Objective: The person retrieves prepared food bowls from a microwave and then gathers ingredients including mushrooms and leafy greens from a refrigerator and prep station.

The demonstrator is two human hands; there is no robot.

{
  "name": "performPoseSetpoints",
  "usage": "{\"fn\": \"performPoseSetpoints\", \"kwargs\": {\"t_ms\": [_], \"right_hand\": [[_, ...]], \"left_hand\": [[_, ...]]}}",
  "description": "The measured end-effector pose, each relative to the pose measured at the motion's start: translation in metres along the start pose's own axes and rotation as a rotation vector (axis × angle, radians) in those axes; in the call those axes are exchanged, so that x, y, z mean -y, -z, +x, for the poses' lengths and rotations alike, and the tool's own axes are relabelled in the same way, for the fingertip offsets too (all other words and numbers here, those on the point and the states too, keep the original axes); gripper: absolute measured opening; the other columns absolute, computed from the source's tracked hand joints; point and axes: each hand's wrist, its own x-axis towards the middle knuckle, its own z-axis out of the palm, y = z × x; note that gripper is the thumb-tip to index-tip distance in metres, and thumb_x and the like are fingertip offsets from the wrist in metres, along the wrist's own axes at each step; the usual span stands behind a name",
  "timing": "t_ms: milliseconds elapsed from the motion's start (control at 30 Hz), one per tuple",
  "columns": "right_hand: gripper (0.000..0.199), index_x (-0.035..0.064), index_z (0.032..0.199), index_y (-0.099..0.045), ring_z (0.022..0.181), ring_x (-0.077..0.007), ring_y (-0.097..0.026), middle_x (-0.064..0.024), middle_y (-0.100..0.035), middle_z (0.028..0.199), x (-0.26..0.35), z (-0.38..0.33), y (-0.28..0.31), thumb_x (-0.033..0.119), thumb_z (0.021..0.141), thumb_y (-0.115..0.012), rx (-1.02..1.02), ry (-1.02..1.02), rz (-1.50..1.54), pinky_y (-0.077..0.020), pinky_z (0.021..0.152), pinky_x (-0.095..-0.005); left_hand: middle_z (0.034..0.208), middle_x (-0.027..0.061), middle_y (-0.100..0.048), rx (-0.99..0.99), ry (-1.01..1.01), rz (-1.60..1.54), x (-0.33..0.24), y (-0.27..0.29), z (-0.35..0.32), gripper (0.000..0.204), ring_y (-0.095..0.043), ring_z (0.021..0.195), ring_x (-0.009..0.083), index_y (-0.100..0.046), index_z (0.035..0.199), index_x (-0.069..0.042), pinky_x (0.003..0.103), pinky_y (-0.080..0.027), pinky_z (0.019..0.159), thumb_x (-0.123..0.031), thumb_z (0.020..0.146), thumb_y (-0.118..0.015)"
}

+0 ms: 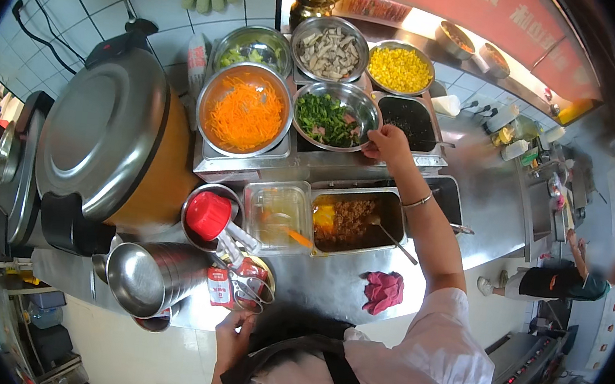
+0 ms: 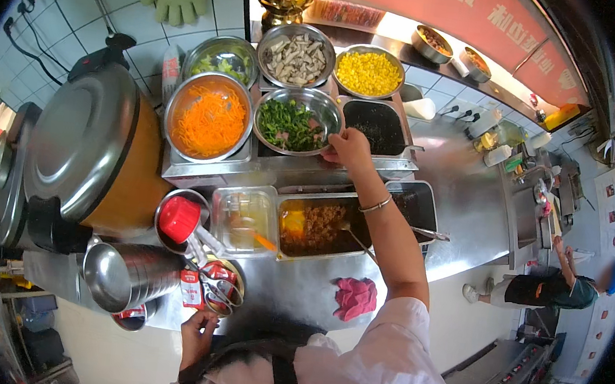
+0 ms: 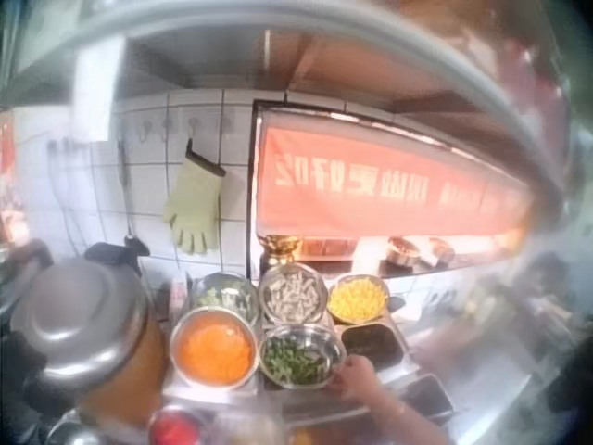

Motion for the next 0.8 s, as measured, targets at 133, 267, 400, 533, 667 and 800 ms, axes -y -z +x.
{"fn": "performPoseSetpoints", "kwargs": {"t_ms": [133, 267, 400, 533, 667, 800], "right_hand": [[0.010, 0.0014, 0.078, -0.050, 0.055, -0.0147, -0.060, -0.0069, -0.057, 0.067, 0.016, -0.020, 0.007, 0.009, 0.082, -0.056, -0.069, 0.156, -0.117, -0.0504, 0.048, -0.0234], [0.010, 0.0006, 0.080, -0.051, 0.047, -0.0113, -0.053, -0.0040, -0.053, 0.061, 0.030, -0.074, 0.045, 0.010, 0.081, -0.055, -0.046, 0.186, -0.010, -0.0453, 0.044, -0.0227], [0.009, 0.0032, 0.080, -0.049, 0.047, -0.0094, -0.052, -0.0007, -0.049, 0.059, 0.014, -0.149, 0.067, 0.009, 0.083, -0.055, -0.025, 0.109, -0.074, -0.0435, 0.043, -0.0222], [0.005, 0.0022, 0.082, -0.050, 0.047, -0.0081, -0.052, 0.0002, -0.051, 0.062, -0.059, -0.239, 0.073, 0.004, 0.083, -0.055, 0.190, -0.097, -0.130, -0.0434, 0.043, -0.0222], [0.010, 0.0005, 0.079, -0.049, 0.048, -0.0102, -0.053, -0.0025, -0.050, 0.060, -0.132, -0.273, 0.060, 0.007, 0.083, -0.056, 0.355, -0.187, -0.285, -0.0440, 0.043, -0.0233], [0.019, 0.0007, 0.078, -0.045, 0.048, -0.0130, -0.056, -0.0060, -0.051, 0.059, -0.233, -0.285, 0.034, 0.011, 0.081, -0.061, 0.173, -0.152, -0.379, -0.0457, 0.042, -0.0272]], "left_hand": [[0.073, 0.0057, -0.062, 0.007, 0.022, -0.095, 0.015, -0.004, 0.000, 0.008, -0.060, 0.066, 0.0113, -0.060, 0.089, 0.003, 0.025, -0.048, 0.063, -0.001, 0.082, -0.058], [0.073, 0.0055, -0.062, 0.047, -0.001, -0.092, 0.006, -0.002, -0.002, 0.009, -0.060, 0.067, 0.0108, -0.060, 0.090, 0.002, 0.024, -0.048, 0.063, -0.002, 0.082, -0.058], [0.072, 0.0075, -0.063, 0.081, -0.050, -0.066, 0.015, -0.005, -0.001, 0.010, -0.060, 0.065, 0.0123, -0.061, 0.090, 0.001, 0.026, -0.047, 0.060, -0.005, 0.082, -0.059], [0.076, 0.0101, -0.064, 0.165, -0.065, 0.041, 0.037, -0.001, -0.023, 0.011, -0.062, 0.067, 0.0147, -0.061, 0.091, 0.000, 0.027, -0.048, 0.061, -0.007, 0.082, -0.060], [0.078, 0.0097, -0.065, 0.176, -0.068, 0.061, 0.020, 0.005, -0.022, 0.012, -0.062, 0.070, 0.0143, -0.062, 0.092, -0.001, 0.026, -0.048, 0.063, -0.006, 0.082, -0.060], [0.079, 0.0100, -0.064, 0.213, -0.022, 0.003, 0.007, 0.000, -0.020, 0.013, -0.063, 0.070, 0.0155, -0.062, 0.093, -0.001, 0.026, -0.049, 0.064, -0.006, 0.082, -0.061]]}}
